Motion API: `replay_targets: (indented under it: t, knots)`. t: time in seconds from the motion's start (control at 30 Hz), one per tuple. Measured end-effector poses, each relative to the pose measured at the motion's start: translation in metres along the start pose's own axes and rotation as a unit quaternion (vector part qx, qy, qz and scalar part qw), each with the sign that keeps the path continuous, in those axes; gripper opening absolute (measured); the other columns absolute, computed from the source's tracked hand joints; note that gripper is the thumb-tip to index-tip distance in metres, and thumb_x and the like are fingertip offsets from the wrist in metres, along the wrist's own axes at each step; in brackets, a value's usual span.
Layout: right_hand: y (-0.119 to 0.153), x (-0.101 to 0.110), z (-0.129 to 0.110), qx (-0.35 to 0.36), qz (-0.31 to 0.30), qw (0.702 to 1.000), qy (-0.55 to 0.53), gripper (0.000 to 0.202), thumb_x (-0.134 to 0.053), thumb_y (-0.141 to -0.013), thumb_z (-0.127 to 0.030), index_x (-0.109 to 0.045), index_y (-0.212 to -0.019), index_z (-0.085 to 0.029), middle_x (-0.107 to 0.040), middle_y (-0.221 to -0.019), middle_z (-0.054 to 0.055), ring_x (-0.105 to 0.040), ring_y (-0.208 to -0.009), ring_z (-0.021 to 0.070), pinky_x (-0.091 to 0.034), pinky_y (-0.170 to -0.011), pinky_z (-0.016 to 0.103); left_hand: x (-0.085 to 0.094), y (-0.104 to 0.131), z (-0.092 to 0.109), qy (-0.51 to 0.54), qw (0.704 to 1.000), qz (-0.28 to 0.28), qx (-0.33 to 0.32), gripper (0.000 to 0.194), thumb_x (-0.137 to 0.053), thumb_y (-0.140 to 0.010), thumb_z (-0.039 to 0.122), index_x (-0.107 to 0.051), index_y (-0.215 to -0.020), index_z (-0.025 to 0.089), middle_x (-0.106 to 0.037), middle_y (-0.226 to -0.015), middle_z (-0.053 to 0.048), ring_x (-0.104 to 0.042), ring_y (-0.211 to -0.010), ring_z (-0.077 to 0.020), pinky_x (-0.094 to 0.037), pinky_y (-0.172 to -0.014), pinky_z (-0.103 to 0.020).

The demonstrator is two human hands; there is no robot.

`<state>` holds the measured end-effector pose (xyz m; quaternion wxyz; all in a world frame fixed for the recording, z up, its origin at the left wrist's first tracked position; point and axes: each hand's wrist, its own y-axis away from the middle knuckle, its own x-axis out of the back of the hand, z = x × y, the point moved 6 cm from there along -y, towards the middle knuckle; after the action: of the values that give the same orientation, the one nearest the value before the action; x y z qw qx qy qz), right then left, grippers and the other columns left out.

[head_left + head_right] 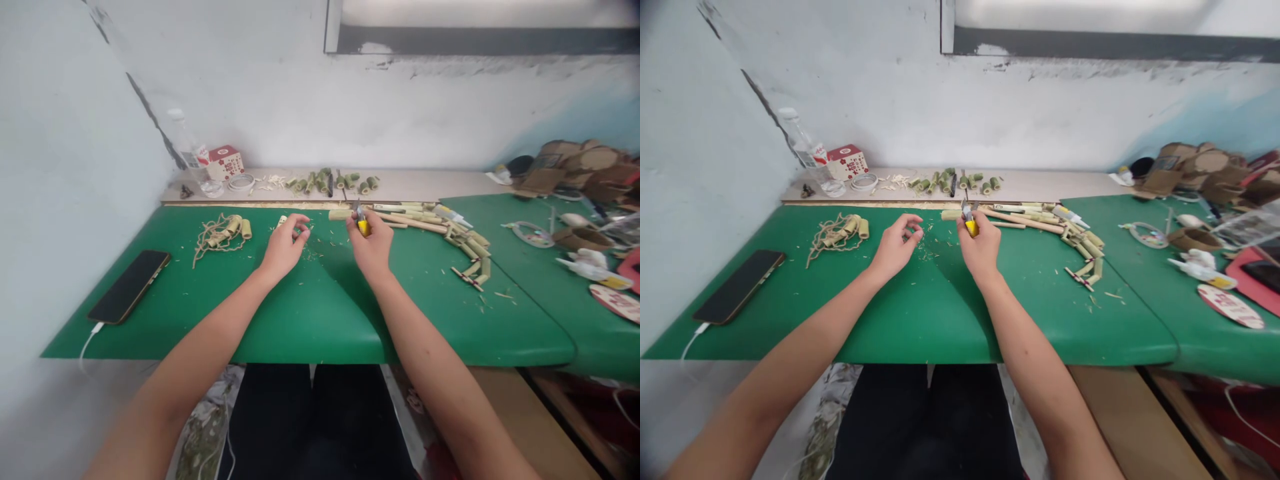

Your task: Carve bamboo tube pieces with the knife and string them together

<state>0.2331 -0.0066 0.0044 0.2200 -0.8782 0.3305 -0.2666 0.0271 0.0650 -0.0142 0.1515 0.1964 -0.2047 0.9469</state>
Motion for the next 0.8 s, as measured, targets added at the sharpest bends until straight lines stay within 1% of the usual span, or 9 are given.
replay_targets:
  t: [0.17,0.23,0.33,0.43,0.5,0.6,0.7,0.73,0.8]
  knots:
    - [0.003,-0.005,0.001,0.01,-0.012,1.0,-0.006,0.023,-0.065,-0.09,-0.044,-0.068,-0.089,-0.021,-0.062,-0.071,0.0,-0.049,-0.065,0.0163,-0.04,-0.066,0.03,-0.001,0.001,-0.001,0.014,1.0,0.001,0.001,0.019,-0.065,-0.098,0.018,-0.065,-0.116,0.024,-0.075,-0.088,0.0,-0.069,-0.077,-0.0159,-0.052,-0.078,-0.031]
    - [0.005,-0.008,0.0,0.013,-0.025,1.0,-0.004,0.023,-0.065,-0.09,-0.044,-0.069,-0.089,-0.021,-0.061,-0.07,-0.001,-0.047,-0.062,0.0155,-0.038,-0.064,0.03,-0.003,0.001,-0.002,0.035,0.999,-0.009,0.003,0.019,-0.061,-0.1,0.016,-0.064,-0.117,0.023,-0.077,-0.088,0.0,-0.07,-0.074,-0.0153,-0.055,-0.077,-0.031]
    - [0.006,-0.01,0.0,0.01,-0.04,0.999,-0.003,0.022,-0.066,-0.09,-0.043,-0.07,-0.091,-0.022,-0.061,-0.068,-0.002,-0.045,-0.06,0.0148,-0.036,-0.062,0.03,-0.004,-0.001,-0.006,0.067,0.998,0.001,-0.003,0.026,-0.055,-0.097,0.007,-0.062,-0.118,0.022,-0.079,-0.102,-0.004,-0.074,-0.078,-0.0143,-0.059,-0.079,-0.031]
    - [0.006,-0.01,-0.001,0.008,-0.041,0.999,-0.004,0.022,-0.066,-0.09,-0.043,-0.07,-0.091,-0.022,-0.06,-0.067,-0.002,-0.045,-0.059,0.0148,-0.036,-0.061,0.029,-0.002,-0.003,-0.01,0.083,0.996,0.029,-0.024,0.039,-0.051,-0.092,-0.003,-0.062,-0.119,0.022,-0.078,-0.117,-0.007,-0.079,-0.097,-0.0153,-0.061,-0.092,-0.032]
    - [0.006,-0.01,-0.001,0.01,-0.041,0.999,-0.004,0.022,-0.066,-0.09,-0.043,-0.07,-0.09,-0.021,-0.06,-0.066,-0.002,-0.046,-0.06,0.015,-0.036,-0.061,0.029,0.0,-0.005,-0.013,0.098,0.994,0.039,-0.026,0.043,-0.051,-0.09,-0.004,-0.062,-0.122,0.022,-0.076,-0.127,-0.009,-0.079,-0.106,-0.0165,-0.062,-0.095,-0.033]
    - [0.007,-0.011,-0.003,0.015,-0.046,0.999,0.0,0.023,-0.065,-0.089,-0.044,-0.07,-0.088,-0.021,-0.06,-0.065,-0.001,-0.046,-0.06,0.0151,-0.037,-0.061,0.029,0.0,-0.004,-0.015,0.137,0.99,0.037,0.002,0.041,-0.056,-0.094,0.002,-0.06,-0.129,0.023,-0.074,-0.135,-0.011,-0.082,-0.1,-0.0171,-0.064,-0.083,-0.028]
    - [0.008,-0.013,-0.004,0.018,-0.052,0.999,0.002,0.024,-0.066,-0.089,-0.045,-0.07,-0.087,-0.021,-0.059,-0.064,-0.001,-0.045,-0.059,0.0151,-0.036,-0.061,0.029,-0.004,-0.003,-0.017,0.151,0.988,0.012,0.038,0.035,-0.059,-0.101,0.018,-0.057,-0.136,0.023,-0.079,-0.122,-0.011,-0.081,-0.079,-0.0166,-0.064,-0.068,-0.027]
    - [0.008,-0.013,-0.004,0.018,-0.054,0.998,0.002,0.024,-0.066,-0.089,-0.045,-0.07,-0.087,-0.021,-0.059,-0.064,-0.001,-0.045,-0.059,0.0151,-0.036,-0.061,0.029,-0.005,-0.002,-0.017,0.147,0.988,0.011,0.034,0.034,-0.056,-0.104,0.02,-0.056,-0.137,0.023,-0.08,-0.119,-0.011,-0.082,-0.079,-0.0172,-0.065,-0.069,-0.029]
    - [0.008,-0.014,-0.003,0.015,-0.057,0.998,0.0,0.024,-0.066,-0.089,-0.045,-0.071,-0.088,-0.021,-0.059,-0.065,-0.001,-0.046,-0.059,0.0151,-0.036,-0.061,0.029,-0.003,-0.003,-0.016,0.132,0.991,0.031,-0.006,0.038,-0.048,-0.104,0.015,-0.055,-0.141,0.025,-0.079,-0.125,-0.011,-0.083,-0.097,-0.0191,-0.068,-0.086,-0.035]
